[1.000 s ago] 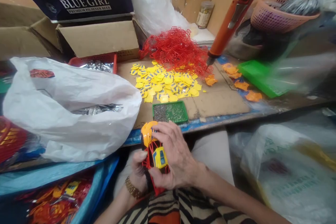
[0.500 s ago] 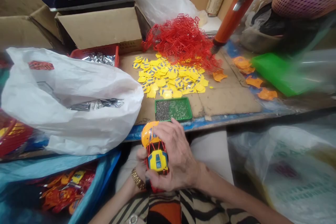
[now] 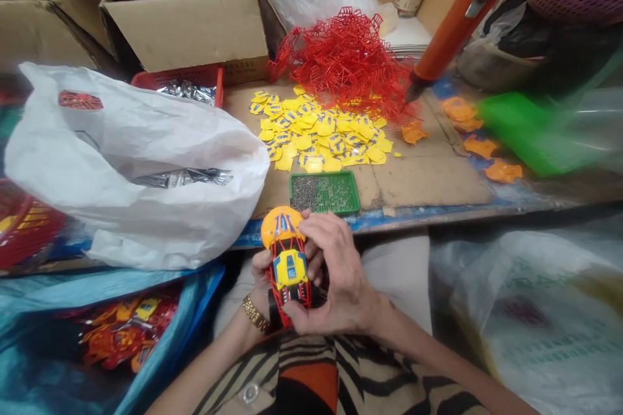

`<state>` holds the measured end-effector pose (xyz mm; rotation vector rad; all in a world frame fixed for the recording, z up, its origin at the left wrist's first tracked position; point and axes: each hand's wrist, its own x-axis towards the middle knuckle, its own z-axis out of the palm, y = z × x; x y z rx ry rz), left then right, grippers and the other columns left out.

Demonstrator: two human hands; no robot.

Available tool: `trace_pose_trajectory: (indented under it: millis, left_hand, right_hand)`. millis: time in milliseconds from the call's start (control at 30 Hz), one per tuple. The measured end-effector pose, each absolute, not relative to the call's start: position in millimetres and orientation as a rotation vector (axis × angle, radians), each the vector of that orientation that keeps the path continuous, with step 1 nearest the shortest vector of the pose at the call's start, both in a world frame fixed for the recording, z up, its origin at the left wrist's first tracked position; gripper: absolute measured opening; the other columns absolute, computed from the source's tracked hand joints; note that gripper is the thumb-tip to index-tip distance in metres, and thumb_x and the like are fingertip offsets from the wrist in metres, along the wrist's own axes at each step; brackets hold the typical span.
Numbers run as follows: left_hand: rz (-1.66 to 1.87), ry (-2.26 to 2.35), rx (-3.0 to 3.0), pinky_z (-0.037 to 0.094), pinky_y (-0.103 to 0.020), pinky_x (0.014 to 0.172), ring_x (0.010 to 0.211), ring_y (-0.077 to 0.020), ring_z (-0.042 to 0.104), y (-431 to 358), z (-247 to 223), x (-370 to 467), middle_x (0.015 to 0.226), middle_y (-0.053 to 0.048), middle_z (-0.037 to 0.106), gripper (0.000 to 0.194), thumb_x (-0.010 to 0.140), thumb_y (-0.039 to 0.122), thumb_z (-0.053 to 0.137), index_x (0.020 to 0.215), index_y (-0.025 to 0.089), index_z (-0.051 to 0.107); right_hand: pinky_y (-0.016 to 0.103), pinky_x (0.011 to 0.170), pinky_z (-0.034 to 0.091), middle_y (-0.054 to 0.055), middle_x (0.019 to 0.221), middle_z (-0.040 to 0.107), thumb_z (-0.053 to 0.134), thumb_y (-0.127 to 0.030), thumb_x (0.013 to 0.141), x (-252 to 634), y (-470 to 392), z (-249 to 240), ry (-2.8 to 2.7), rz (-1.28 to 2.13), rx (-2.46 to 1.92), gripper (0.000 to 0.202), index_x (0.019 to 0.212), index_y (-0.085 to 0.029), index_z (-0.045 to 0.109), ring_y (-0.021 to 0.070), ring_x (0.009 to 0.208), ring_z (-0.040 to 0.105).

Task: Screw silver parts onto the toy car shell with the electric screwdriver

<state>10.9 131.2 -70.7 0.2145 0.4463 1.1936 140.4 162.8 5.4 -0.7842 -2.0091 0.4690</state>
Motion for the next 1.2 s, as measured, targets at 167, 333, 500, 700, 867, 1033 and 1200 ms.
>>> trace_pose_trajectory:
  millis: [167, 333, 500, 700, 867, 1033, 1200]
  left_hand:
    - [1.182, 0.396, 0.184, 0.054, -0.043, 0.075, 0.093, -0.0326, 0.063, 136.4, -60.0, 11.5, 0.097, -0.011, 0.063, 0.060, 0.071, 0.057, 0.056, 0.114, 0.014, 0.057]
    - [1.163, 0.383, 0.159, 0.053, -0.042, 0.073, 0.085, -0.0299, 0.062, 136.7, -58.9, 13.3, 0.091, -0.009, 0.062, 0.064, 0.073, 0.054, 0.053, 0.124, 0.014, 0.052]
    - [1.186, 0.385, 0.122, 0.052, -0.038, 0.065, 0.071, -0.0232, 0.059, 134.7, -66.2, 13.4, 0.080, -0.005, 0.057, 0.068, 0.077, 0.058, 0.048, 0.130, 0.015, 0.050]
    - [1.199, 0.409, 0.121, 0.047, -0.027, 0.051, 0.056, -0.0143, 0.048, 139.8, -57.7, 13.1, 0.072, 0.000, 0.052, 0.077, 0.068, 0.057, 0.062, 0.134, 0.018, 0.050]
    - [1.157, 0.264, 0.221, 0.040, -0.021, 0.037, 0.046, -0.0108, 0.042, 144.8, -48.5, 9.3, 0.071, 0.002, 0.052, 0.085, 0.063, 0.053, 0.070, 0.140, 0.025, 0.049]
    - [1.052, 0.165, 0.348, 0.040, -0.023, 0.033, 0.038, -0.0112, 0.046, 147.8, -55.7, 4.3, 0.070, 0.002, 0.054, 0.084, 0.062, 0.052, 0.072, 0.140, 0.026, 0.050]
    - [0.871, 0.306, 0.354, 0.046, -0.029, 0.038, 0.037, -0.0163, 0.053, 142.8, -66.1, -5.4, 0.067, 0.000, 0.061, 0.086, 0.048, 0.054, 0.081, 0.126, 0.025, 0.059]
  right_hand:
    - [0.054, 0.108, 0.042, 0.017, 0.120, 0.055, 0.070, -0.034, 0.064, 146.1, 163.1, 3.6, -2.014, 0.504, -0.783, 0.079, 0.134, -0.009, 0.041, 0.0331, 0.122, 0.051]
    - [0.051, 0.104, 0.046, 0.015, 0.118, 0.056, 0.072, -0.030, 0.064, 148.8, 164.3, -0.4, -2.034, 0.568, -0.800, 0.071, 0.128, -0.011, 0.047, 0.0319, 0.119, 0.052]
    - [0.049, 0.103, 0.047, 0.015, 0.118, 0.056, 0.072, -0.029, 0.064, 149.1, 164.1, -5.1, -2.020, 0.580, -0.814, 0.069, 0.127, -0.011, 0.048, 0.0311, 0.119, 0.052]
    - [0.049, 0.102, 0.048, 0.016, 0.120, 0.056, 0.072, -0.030, 0.066, 152.6, 167.6, -4.7, -1.966, 0.570, -0.794, 0.072, 0.130, -0.010, 0.045, 0.0307, 0.118, 0.053]
    - [0.051, 0.099, 0.050, 0.015, 0.119, 0.055, 0.064, -0.020, 0.068, 166.3, 174.9, 4.1, -1.831, 0.598, -0.970, 0.063, 0.128, -0.013, 0.047, 0.0298, 0.116, 0.054]
    - [0.049, 0.102, 0.048, 0.015, 0.121, 0.055, 0.065, -0.022, 0.072, 174.0, 177.2, -0.2, -1.846, 0.648, -0.973, 0.059, 0.127, -0.013, 0.047, 0.0287, 0.118, 0.053]
    - [0.046, 0.101, 0.048, 0.015, 0.121, 0.055, 0.063, -0.019, 0.073, 172.8, 175.3, -5.1, -1.845, 0.682, -0.956, 0.055, 0.126, -0.012, 0.049, 0.0273, 0.117, 0.052]
